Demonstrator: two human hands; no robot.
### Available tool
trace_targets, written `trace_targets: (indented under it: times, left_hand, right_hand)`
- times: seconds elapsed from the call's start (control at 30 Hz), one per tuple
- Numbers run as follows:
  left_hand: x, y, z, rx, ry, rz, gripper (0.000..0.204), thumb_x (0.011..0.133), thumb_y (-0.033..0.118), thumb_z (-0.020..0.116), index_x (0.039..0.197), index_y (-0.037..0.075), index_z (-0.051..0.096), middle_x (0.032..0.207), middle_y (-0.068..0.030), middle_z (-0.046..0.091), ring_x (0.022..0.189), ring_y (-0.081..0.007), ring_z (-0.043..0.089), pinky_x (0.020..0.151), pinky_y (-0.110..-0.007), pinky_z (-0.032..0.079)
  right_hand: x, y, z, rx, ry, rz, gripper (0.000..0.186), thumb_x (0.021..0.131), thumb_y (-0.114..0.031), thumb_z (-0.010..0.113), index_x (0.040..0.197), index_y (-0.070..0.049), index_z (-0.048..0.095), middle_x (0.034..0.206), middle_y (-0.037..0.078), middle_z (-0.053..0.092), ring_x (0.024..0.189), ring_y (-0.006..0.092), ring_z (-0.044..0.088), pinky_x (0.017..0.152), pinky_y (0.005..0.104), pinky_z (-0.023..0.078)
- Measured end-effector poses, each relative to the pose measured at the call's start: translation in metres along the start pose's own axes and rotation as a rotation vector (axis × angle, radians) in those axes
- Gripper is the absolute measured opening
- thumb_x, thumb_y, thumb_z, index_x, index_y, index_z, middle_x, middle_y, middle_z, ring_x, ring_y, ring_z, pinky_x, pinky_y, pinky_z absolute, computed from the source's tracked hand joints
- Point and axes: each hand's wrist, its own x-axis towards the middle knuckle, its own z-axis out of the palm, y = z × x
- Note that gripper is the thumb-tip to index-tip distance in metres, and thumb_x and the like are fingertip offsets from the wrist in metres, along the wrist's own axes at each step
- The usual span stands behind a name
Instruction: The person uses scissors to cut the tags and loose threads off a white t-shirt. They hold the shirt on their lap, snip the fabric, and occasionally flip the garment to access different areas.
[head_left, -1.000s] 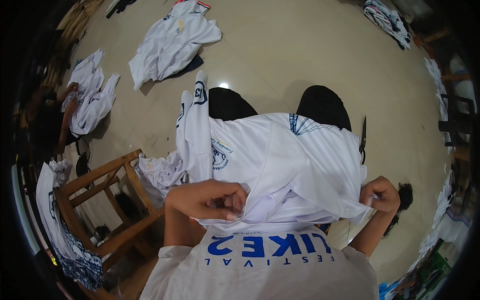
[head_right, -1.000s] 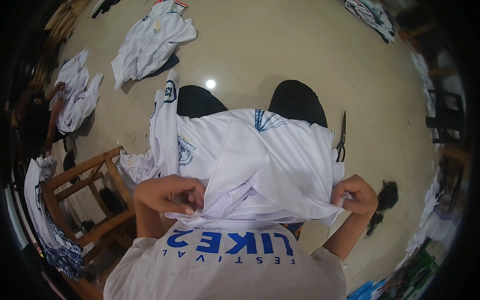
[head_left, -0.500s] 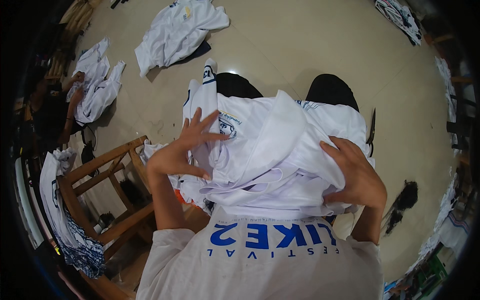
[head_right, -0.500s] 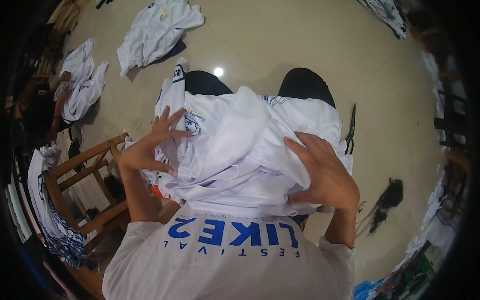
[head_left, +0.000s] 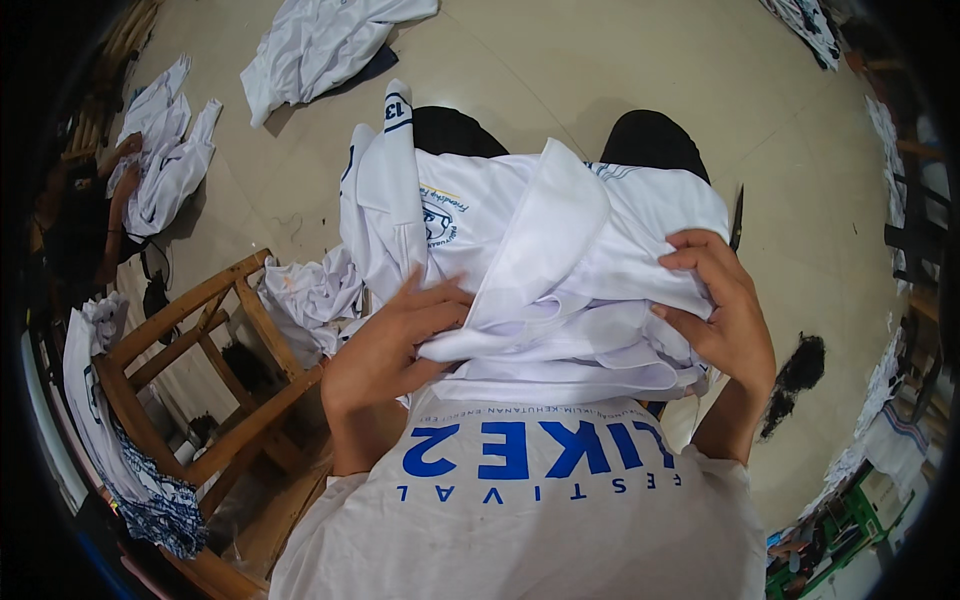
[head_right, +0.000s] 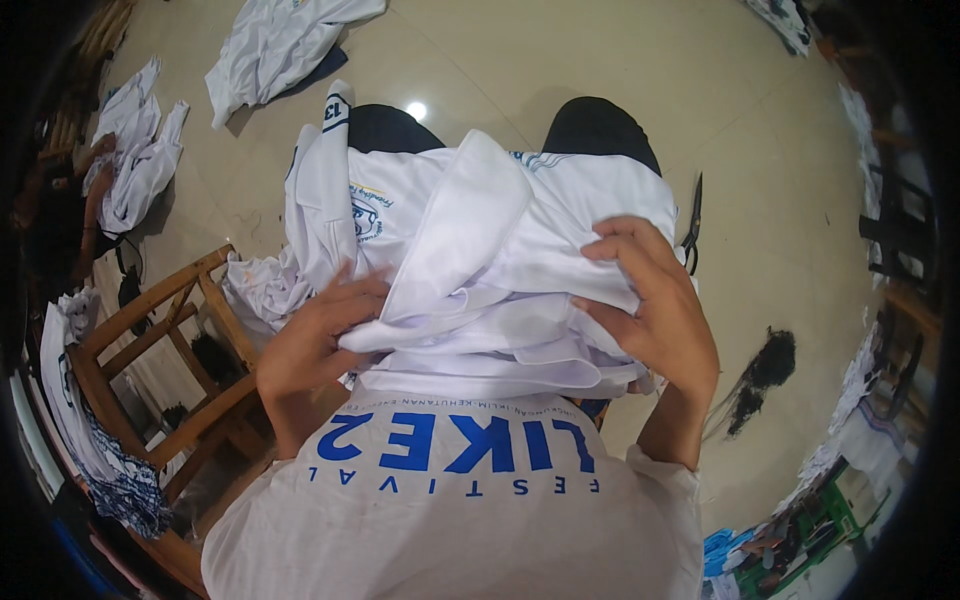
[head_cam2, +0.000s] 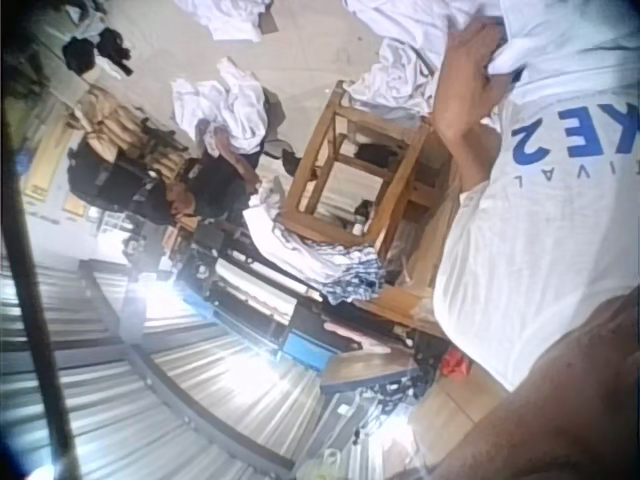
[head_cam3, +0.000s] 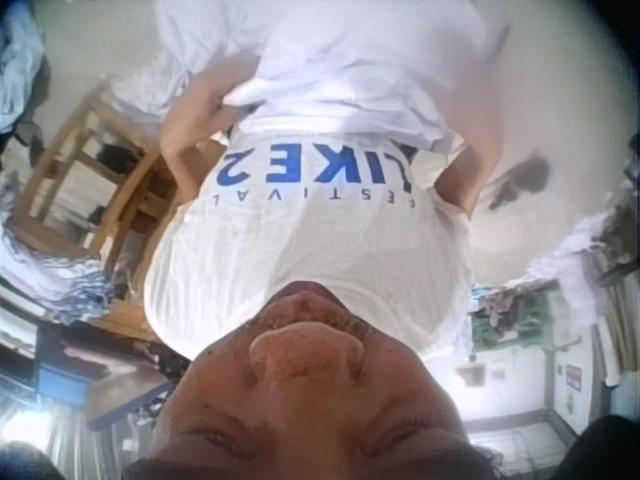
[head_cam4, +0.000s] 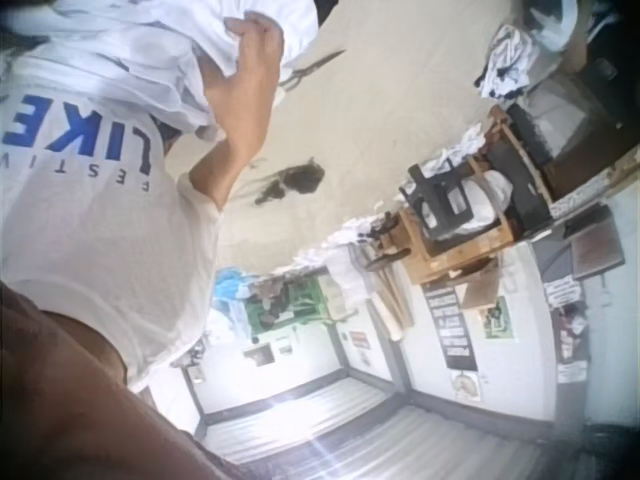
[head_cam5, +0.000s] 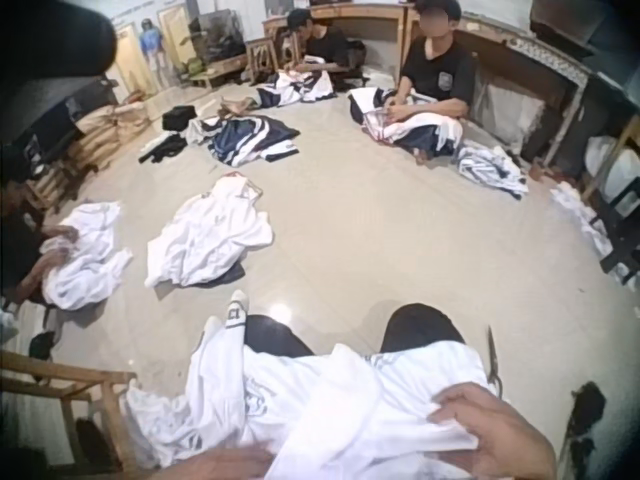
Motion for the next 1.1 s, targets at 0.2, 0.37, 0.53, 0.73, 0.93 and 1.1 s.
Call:
trace_targets:
  times: [0.2,0.37,0.53,0.73,0.93,1.1]
  left_hand:
    - [0.022,0.005,-0.003,-0.203,0.179,-0.051,0.040,0.085,0.014,0.086,0.119,0.000,0.069,0.099,-0.0107,0.077,0.088,-0.0193,0.073,0.080,-0.031,0.055]
    - [0.028,0.001,-0.014,-0.267,0.168,-0.019,0.039,0.087,0.018,0.087,0.118,0.001,0.068,0.100,-0.0100,0.076,0.091,-0.0158,0.070,0.084,-0.032,0.055]
    - [0.034,0.018,-0.010,-0.178,0.476,0.069,0.040,0.084,0.017,0.088,0.117,0.003,0.070,0.118,-0.0133,0.071,0.109,-0.0256,0.066,0.094,-0.037,0.051]
    - [0.035,0.019,-0.004,0.083,0.489,0.149,0.047,0.076,0.023,0.090,0.121,0.013,0.078,0.128,-0.0121,0.062,0.122,-0.0307,0.055,0.102,-0.040,0.047]
    - [0.041,0.017,0.008,0.119,0.576,0.171,0.043,0.074,0.021,0.089,0.116,0.016,0.081,0.124,-0.0093,0.065,0.116,-0.0292,0.057,0.097,-0.040,0.049]
    - [0.049,0.007,0.008,0.229,0.683,0.311,0.027,0.075,0.011,0.087,0.102,0.015,0.083,0.112,-0.0077,0.070,0.104,-0.0286,0.063,0.092,-0.038,0.050]
  right_hand:
    - [0.023,-0.029,0.038,0.180,-0.041,-0.298,0.035,0.081,-0.007,0.085,0.114,-0.006,0.072,0.123,0.013,0.067,0.114,0.0341,0.064,0.098,0.0410,0.051]
    - [0.047,-0.037,0.081,0.090,-0.215,-0.300,0.029,0.088,-0.012,0.080,0.114,-0.003,0.072,0.110,0.015,0.071,0.103,0.0315,0.066,0.102,0.0399,0.046]
    - [0.065,-0.016,0.108,0.593,-0.300,-0.081,0.019,0.104,-0.012,0.064,0.118,0.000,0.066,0.093,0.003,0.067,0.082,0.0116,0.056,0.081,0.0276,0.045]
    - [0.076,-0.018,0.103,0.734,-0.383,0.163,0.025,0.107,-0.015,0.060,0.127,-0.001,0.059,0.089,0.006,0.065,0.083,0.0093,0.056,0.077,0.0277,0.046]
    - [0.089,-0.015,0.104,0.838,-0.391,0.210,0.026,0.107,-0.016,0.061,0.129,-0.001,0.059,0.092,0.005,0.067,0.086,0.0101,0.057,0.079,0.0272,0.046]
    - [0.099,-0.018,0.098,0.811,-0.383,0.269,0.024,0.108,-0.017,0.062,0.126,-0.002,0.060,0.102,0.004,0.069,0.094,0.0069,0.059,0.085,0.0233,0.046]
